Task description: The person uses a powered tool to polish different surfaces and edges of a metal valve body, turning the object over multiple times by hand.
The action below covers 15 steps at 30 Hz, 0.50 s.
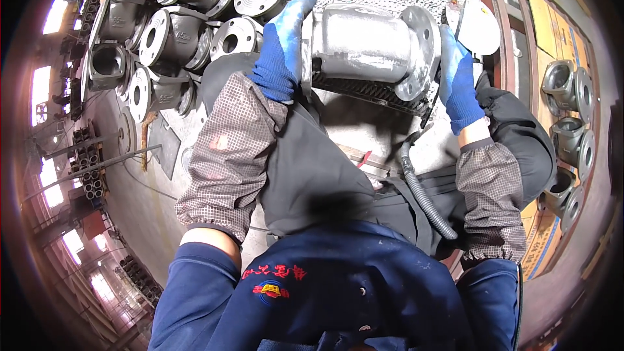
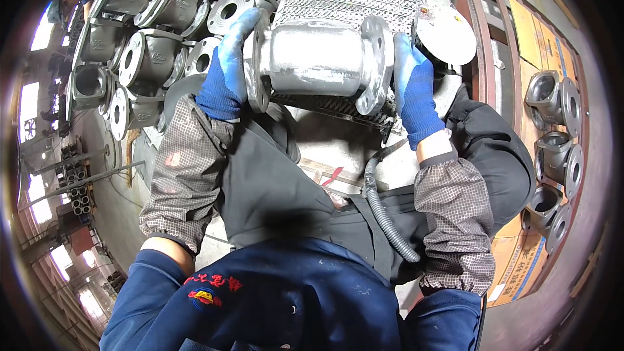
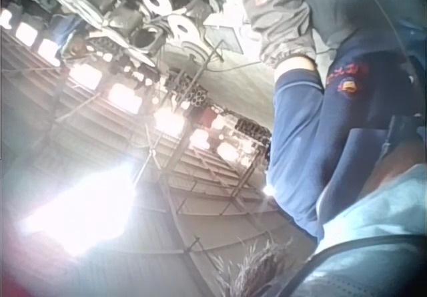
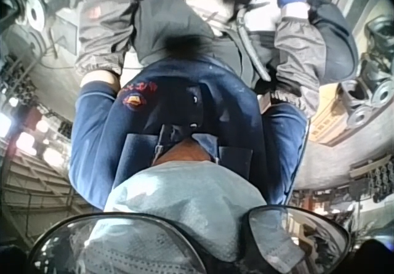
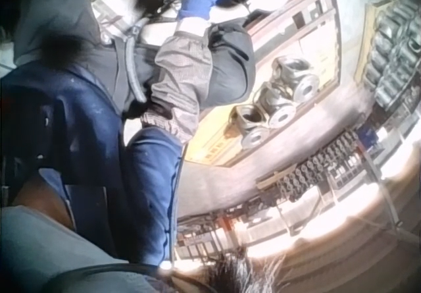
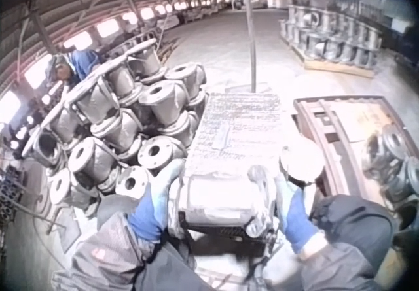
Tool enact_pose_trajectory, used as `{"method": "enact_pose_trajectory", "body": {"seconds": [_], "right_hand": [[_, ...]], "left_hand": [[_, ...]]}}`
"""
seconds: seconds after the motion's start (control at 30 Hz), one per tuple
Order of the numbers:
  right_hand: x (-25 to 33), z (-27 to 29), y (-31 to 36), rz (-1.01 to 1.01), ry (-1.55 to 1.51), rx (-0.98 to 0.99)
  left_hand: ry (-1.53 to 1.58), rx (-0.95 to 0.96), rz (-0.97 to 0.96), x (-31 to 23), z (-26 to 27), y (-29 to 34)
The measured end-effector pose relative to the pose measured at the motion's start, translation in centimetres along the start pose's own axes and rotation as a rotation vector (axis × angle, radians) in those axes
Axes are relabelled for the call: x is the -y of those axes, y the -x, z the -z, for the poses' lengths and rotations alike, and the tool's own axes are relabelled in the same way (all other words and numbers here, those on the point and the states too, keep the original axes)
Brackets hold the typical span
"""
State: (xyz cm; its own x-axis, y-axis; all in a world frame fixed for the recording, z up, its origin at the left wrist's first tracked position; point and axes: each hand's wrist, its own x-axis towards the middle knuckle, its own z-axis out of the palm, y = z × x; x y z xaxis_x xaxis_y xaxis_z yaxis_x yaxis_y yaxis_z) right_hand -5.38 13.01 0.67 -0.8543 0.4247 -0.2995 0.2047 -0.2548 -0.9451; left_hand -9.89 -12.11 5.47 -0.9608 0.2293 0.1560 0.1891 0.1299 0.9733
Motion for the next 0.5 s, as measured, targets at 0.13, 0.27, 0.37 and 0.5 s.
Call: {"method": "enact_pose_trajectory", "body": {"seconds": [0.13,0.27,0.37,0.5], "right_hand": [[0.7,-0.4,1.1,-0.222,0.14,0.034],[-0.1,-1.3,0.9,-0.123,0.067,0.039],[-0.7,-0.8,0.0,-0.109,0.038,0.066],[-2.9,0.0,-1.2,-0.072,-0.176,0.118]], "left_hand": [[0.24,-0.12,0.22,-0.2,-0.1,-1.4],[0.49,-0.187,0.345,1.3,1.0,-2.2],[0.11,-0.024,0.017,3.4,2.2,-2.4],[-0.68,0.045,-0.479,1.5,1.7,-1.6]]}}
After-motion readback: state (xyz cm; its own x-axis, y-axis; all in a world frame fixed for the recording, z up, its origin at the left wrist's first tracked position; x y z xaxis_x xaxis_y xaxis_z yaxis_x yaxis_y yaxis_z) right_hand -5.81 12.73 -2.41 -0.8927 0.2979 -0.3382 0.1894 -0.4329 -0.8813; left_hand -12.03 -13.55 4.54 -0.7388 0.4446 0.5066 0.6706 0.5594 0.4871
